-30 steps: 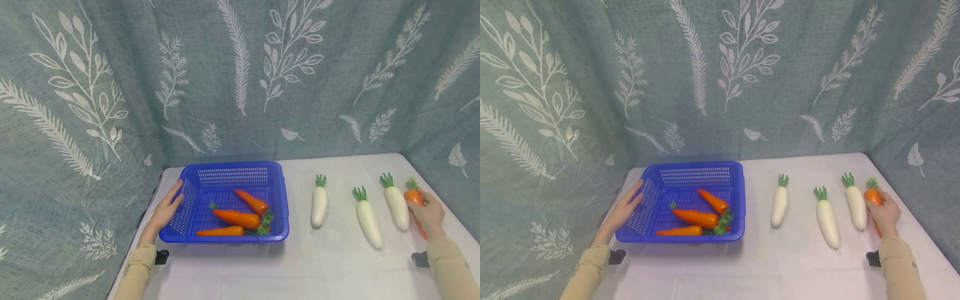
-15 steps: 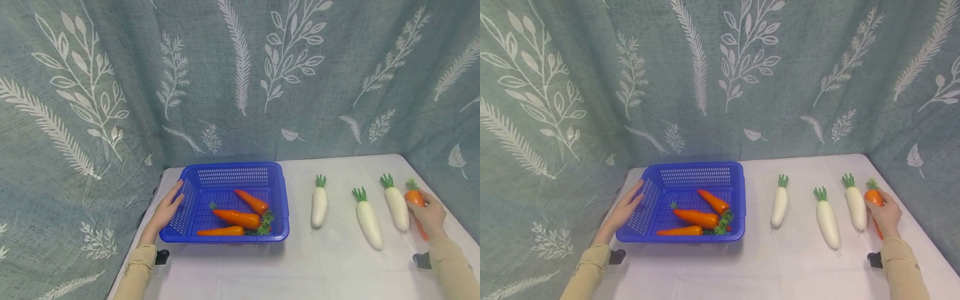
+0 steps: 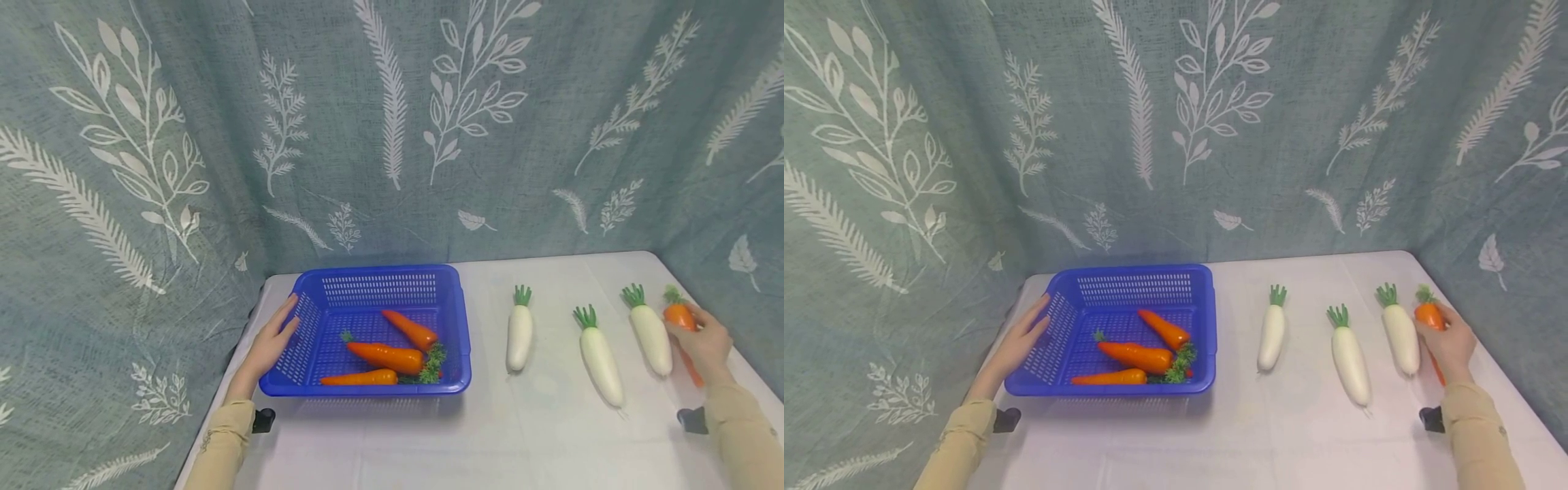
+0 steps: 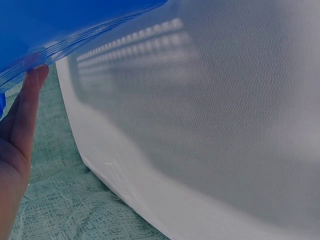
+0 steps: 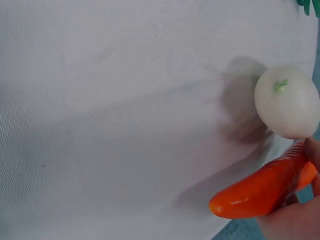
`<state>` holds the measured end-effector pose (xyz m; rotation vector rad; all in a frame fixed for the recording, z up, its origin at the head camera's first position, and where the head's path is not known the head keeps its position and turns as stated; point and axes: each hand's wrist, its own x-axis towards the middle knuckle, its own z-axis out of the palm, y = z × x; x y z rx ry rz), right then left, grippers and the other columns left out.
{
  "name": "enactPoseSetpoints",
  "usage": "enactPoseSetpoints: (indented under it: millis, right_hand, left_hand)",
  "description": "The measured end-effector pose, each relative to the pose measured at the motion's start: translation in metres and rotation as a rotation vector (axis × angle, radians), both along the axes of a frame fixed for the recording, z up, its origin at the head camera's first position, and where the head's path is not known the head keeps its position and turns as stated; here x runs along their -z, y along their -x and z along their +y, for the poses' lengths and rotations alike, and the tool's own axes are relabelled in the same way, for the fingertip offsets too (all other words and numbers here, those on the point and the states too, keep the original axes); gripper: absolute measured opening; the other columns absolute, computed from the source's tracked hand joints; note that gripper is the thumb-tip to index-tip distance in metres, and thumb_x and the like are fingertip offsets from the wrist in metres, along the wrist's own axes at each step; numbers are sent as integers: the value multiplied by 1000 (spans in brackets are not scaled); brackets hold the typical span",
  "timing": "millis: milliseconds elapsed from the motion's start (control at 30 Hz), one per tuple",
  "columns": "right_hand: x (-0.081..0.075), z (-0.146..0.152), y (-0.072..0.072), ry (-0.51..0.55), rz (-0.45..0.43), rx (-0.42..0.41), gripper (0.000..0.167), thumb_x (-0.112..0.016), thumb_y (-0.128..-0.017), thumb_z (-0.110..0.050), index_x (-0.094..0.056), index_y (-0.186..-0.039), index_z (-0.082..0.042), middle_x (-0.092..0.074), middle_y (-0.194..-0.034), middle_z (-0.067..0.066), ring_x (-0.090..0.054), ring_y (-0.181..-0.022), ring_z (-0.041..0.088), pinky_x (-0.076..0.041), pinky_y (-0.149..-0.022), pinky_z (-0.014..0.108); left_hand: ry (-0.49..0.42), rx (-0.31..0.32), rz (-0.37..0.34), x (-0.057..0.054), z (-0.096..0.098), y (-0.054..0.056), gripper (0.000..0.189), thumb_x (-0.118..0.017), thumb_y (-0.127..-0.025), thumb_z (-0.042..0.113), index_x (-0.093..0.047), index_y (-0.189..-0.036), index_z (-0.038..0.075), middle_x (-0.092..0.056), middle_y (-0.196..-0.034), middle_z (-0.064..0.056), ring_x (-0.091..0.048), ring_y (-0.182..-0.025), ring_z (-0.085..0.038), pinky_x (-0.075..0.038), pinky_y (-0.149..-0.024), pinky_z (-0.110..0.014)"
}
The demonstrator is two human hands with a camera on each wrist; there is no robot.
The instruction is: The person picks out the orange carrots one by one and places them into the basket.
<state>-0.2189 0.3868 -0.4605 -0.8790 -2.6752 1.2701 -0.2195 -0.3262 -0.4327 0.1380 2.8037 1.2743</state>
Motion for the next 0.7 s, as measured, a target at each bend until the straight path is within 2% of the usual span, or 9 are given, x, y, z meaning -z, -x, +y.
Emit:
enactPoseSetpoints:
  millis: [267,700]
  right_hand:
    - [-2,0,0,-15,4,1,65,-49,-94,-14,-18,-150,-2,-19,-151,32,-20,-138,51,-24,-113,60]
    - [-3,-1,3,-7,15,-8,65,-49,-94,-13,-18,-150,-4,-17,-153,30,-19,-139,51,-25,-112,61]
  left_hand:
    - [2,-5,-3,1,0,0,53,-38,-103,21,-21,-151,5,-15,-159,-16,-13,-145,-40,-13,-117,-58]
    - [-5,4,18,0,-1,0,55,-38,-103,26,-22,-150,4,-16,-158,-19,-14,-144,-42,-14,-117,-58]
